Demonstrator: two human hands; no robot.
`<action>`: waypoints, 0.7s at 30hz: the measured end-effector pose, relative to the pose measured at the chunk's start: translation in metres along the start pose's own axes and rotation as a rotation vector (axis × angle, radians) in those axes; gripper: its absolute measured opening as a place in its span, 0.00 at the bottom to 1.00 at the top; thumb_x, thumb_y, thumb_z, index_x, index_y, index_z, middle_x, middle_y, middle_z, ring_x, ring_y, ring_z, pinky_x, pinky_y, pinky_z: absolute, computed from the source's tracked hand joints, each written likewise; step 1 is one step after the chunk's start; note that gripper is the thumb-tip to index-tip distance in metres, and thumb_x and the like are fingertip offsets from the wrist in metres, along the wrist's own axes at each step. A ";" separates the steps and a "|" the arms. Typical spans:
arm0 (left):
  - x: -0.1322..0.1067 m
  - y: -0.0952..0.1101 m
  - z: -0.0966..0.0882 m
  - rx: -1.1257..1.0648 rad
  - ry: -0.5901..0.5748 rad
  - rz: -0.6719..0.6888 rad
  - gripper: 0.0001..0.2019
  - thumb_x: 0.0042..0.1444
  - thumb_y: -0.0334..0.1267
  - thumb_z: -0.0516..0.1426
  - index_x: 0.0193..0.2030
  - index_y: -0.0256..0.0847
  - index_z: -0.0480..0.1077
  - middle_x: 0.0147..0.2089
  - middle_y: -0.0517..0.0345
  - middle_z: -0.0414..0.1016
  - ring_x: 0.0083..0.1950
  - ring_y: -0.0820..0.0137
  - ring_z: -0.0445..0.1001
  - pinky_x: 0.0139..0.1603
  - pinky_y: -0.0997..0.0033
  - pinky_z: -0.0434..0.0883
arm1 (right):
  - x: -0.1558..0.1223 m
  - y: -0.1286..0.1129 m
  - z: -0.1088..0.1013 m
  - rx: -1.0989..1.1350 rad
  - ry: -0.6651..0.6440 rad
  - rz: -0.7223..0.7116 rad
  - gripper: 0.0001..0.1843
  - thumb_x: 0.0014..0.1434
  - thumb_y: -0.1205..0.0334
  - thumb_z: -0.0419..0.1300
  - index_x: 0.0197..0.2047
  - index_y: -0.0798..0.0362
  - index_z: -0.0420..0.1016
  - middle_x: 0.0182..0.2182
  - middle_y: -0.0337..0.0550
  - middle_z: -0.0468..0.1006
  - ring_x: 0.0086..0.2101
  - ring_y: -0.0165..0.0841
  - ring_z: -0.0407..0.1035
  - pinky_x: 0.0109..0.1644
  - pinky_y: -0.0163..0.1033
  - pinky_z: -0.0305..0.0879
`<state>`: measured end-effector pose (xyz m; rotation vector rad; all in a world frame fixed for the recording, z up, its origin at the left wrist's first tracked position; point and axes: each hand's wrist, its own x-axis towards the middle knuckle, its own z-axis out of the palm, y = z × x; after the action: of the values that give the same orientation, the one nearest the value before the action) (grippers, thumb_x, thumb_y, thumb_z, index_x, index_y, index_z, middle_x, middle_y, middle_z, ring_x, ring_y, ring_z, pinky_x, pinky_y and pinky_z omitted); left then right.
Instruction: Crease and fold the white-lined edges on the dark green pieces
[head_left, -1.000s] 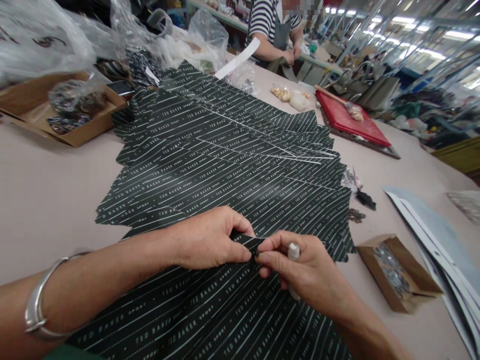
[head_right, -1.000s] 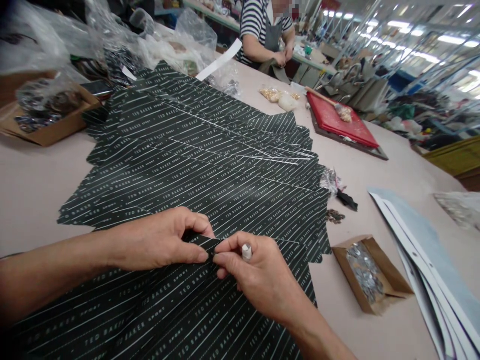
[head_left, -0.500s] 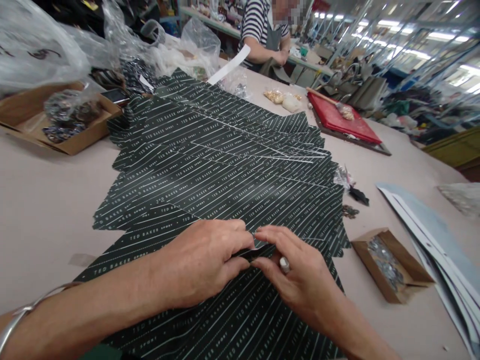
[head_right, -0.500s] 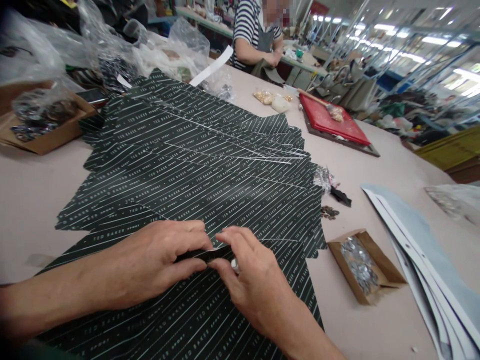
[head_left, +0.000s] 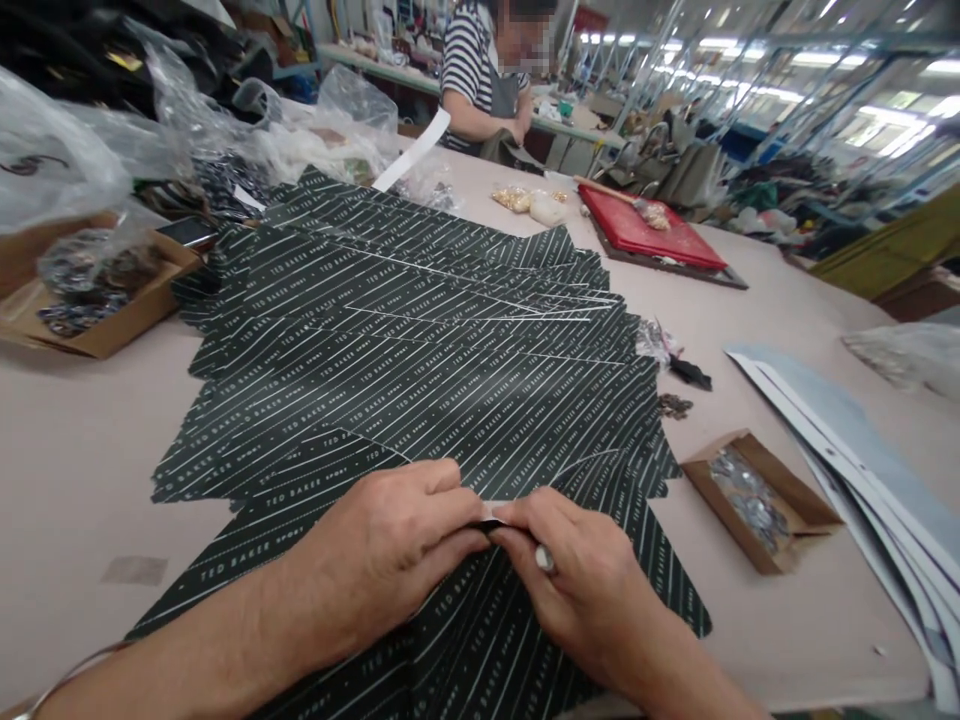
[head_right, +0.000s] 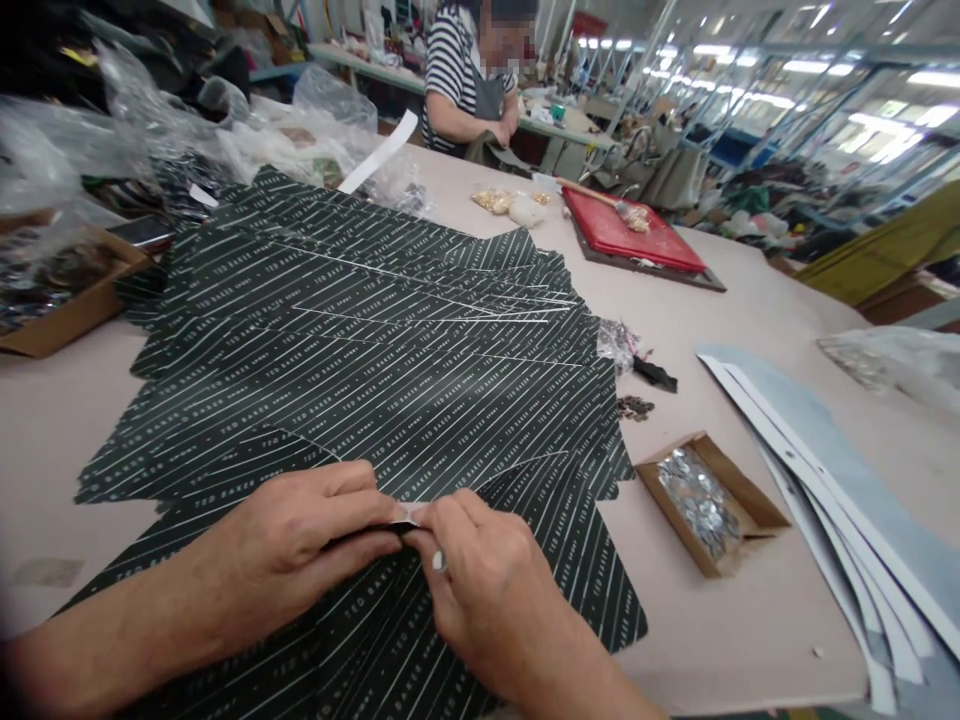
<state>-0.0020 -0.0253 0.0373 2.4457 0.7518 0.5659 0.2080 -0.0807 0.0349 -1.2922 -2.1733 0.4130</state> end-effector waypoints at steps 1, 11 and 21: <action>0.000 0.000 0.001 0.012 0.009 0.005 0.11 0.71 0.35 0.50 0.39 0.41 0.71 0.32 0.62 0.64 0.33 0.72 0.65 0.31 0.69 0.59 | -0.001 0.000 -0.001 0.014 -0.012 0.012 0.07 0.68 0.69 0.52 0.41 0.52 0.71 0.30 0.39 0.74 0.29 0.31 0.71 0.32 0.36 0.65; -0.002 0.017 0.003 0.081 0.104 0.072 0.11 0.70 0.31 0.49 0.34 0.40 0.65 0.30 0.61 0.63 0.31 0.71 0.62 0.31 0.67 0.58 | -0.015 -0.009 -0.009 -0.131 0.014 -0.100 0.08 0.64 0.75 0.53 0.42 0.54 0.68 0.29 0.40 0.74 0.29 0.33 0.70 0.28 0.39 0.61; 0.002 0.004 0.011 0.368 0.256 0.260 0.08 0.65 0.24 0.51 0.40 0.36 0.69 0.28 0.61 0.64 0.31 0.68 0.61 0.36 0.63 0.59 | -0.015 0.001 0.006 -0.268 0.067 -0.062 0.10 0.65 0.75 0.52 0.47 0.56 0.69 0.36 0.46 0.78 0.30 0.34 0.73 0.26 0.38 0.63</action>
<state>0.0065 -0.0307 0.0316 2.8729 0.6892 0.9241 0.2112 -0.0934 0.0248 -1.3525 -2.2617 0.0527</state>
